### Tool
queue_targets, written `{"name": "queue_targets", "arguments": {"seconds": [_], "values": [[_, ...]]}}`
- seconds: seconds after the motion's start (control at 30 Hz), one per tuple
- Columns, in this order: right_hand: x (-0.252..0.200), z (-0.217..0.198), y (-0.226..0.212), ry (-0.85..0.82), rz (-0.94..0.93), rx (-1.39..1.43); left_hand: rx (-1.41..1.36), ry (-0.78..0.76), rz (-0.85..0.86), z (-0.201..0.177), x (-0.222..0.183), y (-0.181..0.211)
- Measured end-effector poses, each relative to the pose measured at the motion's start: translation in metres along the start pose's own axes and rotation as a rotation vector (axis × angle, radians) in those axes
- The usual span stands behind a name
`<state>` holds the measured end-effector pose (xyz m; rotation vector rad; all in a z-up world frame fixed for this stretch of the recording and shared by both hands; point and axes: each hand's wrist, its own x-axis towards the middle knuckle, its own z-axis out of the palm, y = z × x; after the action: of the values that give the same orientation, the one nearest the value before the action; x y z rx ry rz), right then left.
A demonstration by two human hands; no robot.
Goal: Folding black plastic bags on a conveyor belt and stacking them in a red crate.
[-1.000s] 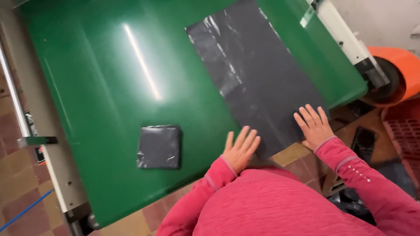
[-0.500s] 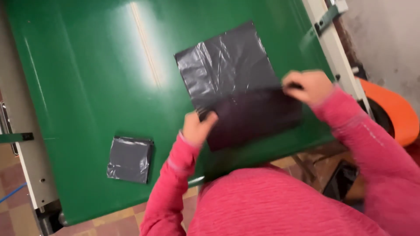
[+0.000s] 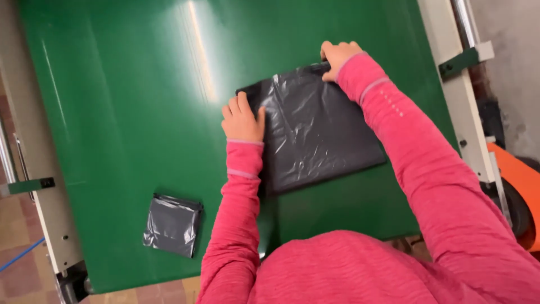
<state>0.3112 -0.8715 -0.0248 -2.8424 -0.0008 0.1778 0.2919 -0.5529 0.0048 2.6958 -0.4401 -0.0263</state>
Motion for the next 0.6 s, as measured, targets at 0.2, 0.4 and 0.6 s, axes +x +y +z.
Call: {"name": "queue_targets", "arguments": {"seconds": [0.2, 0.4, 0.6], "values": [[-0.055, -0.011, -0.032, 0.156, -0.127, -0.026, -1.047, -0.225, -0.099, 0.090, -0.050, -0.031], [-0.217, -0.018, -0.090, 0.594, -0.268, 0.180, -1.971, -0.455, -0.614, 0.065, -0.090, -0.074], [-0.286, 0.046, -0.079, 0.583, -0.109, 0.182, -1.663, -0.189, -0.259, 0.088, -0.155, -0.095]]}}
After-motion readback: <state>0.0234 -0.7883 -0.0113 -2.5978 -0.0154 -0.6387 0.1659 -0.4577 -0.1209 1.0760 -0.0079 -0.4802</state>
